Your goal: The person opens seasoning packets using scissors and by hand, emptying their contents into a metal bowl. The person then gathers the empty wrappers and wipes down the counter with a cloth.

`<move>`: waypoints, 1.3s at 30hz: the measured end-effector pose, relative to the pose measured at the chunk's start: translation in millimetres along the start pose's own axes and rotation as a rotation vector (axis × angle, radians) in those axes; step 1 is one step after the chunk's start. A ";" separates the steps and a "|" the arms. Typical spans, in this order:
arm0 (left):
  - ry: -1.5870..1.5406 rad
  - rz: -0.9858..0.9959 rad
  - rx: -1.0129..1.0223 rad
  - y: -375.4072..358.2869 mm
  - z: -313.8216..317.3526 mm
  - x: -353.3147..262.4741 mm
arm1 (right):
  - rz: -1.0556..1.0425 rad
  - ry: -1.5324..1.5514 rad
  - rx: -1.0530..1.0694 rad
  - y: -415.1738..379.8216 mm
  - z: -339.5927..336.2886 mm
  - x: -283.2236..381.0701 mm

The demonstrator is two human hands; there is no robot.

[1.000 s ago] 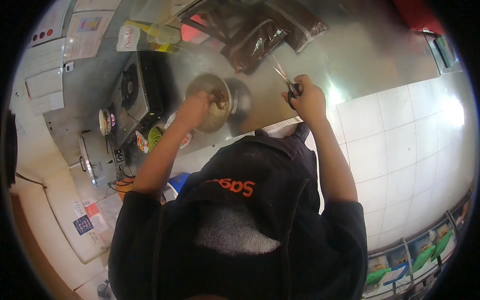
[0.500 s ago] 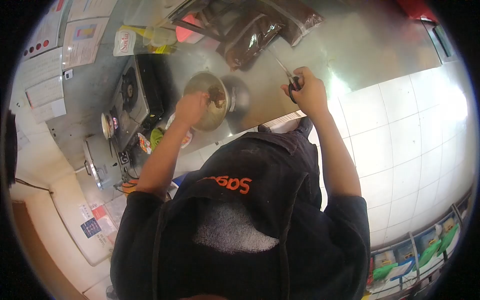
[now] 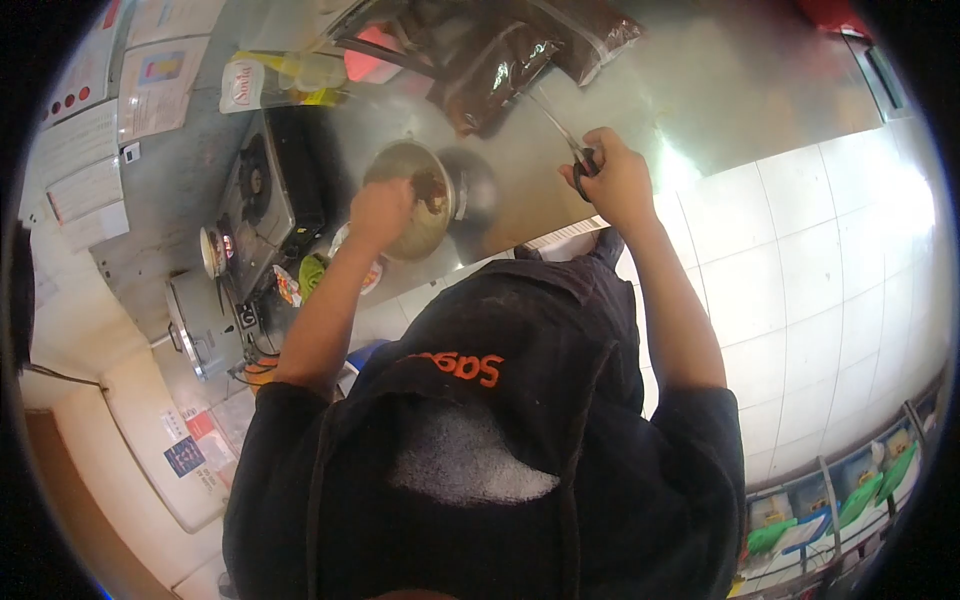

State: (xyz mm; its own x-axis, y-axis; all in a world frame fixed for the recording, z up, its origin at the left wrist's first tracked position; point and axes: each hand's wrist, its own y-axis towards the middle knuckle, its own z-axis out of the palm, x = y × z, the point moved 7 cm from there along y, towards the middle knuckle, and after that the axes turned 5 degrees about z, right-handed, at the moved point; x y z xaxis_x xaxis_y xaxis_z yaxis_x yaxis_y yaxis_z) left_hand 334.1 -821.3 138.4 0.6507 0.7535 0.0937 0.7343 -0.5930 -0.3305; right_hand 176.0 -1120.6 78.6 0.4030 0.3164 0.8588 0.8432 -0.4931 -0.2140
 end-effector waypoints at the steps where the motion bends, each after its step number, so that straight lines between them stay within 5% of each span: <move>1: -0.004 -0.007 -0.012 0.1 -0.9 0.3 | 0.007 0.000 -0.001 -0.9 0.0 -0.7; 8: -0.089 0.030 -0.086 0.7 4.8 0.9 | 0.013 -0.027 0.009 -1.2 1.5 2.0; 10: -0.026 -0.089 -0.012 -4.7 -0.2 1.9 | 0.005 -0.094 0.024 -1.9 7.5 6.8; 13: -0.088 -0.106 -0.066 -10.8 -9.3 -4.2 | -0.282 -0.360 -0.161 0.2 4.8 35.6; 15: -0.140 -0.087 -0.089 -12.5 -4.2 -1.2 | -0.038 -0.409 0.102 16.1 24.1 19.9; 19: -0.322 0.013 -0.265 -28.6 -15.3 -4.0 | -0.022 -0.477 0.211 27.5 37.1 15.4; 22: -0.499 0.070 -0.318 -35.9 -9.6 2.0 | -0.294 -0.402 0.049 21.3 54.9 33.9; 24: -0.584 0.071 -0.321 -38.2 -6.3 2.5 | -0.538 -0.640 0.314 -6.2 108.9 60.0; 26: -0.667 0.063 -0.336 -33.0 6.0 6.4 | -0.531 -0.582 0.329 -20.7 134.1 79.9; 28: -0.420 0.097 -0.257 -22.9 28.3 5.6 | -0.544 -0.521 0.349 -30.1 154.8 82.1; 30: -0.422 0.061 -0.267 -28.4 18.1 -2.0 | -0.622 -0.421 0.102 -31.0 156.2 83.9; 39: -0.373 -0.123 -0.162 -35.0 8.2 -5.4 | -0.668 -0.411 0.105 -24.5 166.3 68.6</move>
State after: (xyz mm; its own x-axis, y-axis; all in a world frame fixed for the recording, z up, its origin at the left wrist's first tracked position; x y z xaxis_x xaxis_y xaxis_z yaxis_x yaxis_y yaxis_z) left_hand 303.3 -802.3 141.8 0.4633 0.8551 -0.2327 0.8426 -0.5064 -0.1834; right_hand 242.1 -952.0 65.3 -0.1184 0.8027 0.5845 0.9739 -0.0210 0.2260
